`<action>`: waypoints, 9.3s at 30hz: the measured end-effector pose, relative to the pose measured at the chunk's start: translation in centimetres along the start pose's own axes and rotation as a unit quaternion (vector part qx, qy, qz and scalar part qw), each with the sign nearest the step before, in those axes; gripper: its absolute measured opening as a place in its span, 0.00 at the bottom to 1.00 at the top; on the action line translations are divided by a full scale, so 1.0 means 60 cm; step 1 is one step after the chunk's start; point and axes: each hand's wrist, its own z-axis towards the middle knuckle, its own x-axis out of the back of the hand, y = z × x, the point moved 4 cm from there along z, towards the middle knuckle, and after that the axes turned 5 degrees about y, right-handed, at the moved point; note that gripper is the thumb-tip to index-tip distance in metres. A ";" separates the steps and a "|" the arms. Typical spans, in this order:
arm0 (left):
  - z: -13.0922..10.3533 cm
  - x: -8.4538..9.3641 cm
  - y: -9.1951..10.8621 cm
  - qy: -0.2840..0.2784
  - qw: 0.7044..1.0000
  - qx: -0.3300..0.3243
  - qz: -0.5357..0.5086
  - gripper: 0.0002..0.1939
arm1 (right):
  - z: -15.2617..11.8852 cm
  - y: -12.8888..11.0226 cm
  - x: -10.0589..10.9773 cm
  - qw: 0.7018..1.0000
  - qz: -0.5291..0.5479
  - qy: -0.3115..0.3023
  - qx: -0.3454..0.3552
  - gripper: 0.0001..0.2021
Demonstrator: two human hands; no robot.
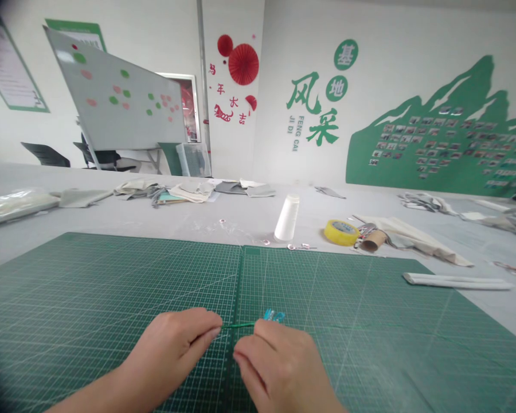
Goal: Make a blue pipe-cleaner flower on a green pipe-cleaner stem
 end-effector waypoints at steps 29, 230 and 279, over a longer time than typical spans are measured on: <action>0.023 0.001 -0.022 -0.012 0.918 0.162 -0.362 0.11 | -0.014 0.034 -0.059 0.969 0.075 -0.121 -0.201 0.10; 0.021 0.017 -0.021 -0.046 0.943 0.145 -0.296 0.11 | -0.014 0.038 -0.042 0.970 0.104 -0.155 -0.157 0.09; 0.008 0.012 0.005 -0.070 0.994 -0.044 -0.071 0.14 | 0.008 0.033 0.003 0.968 0.160 -0.102 -0.163 0.09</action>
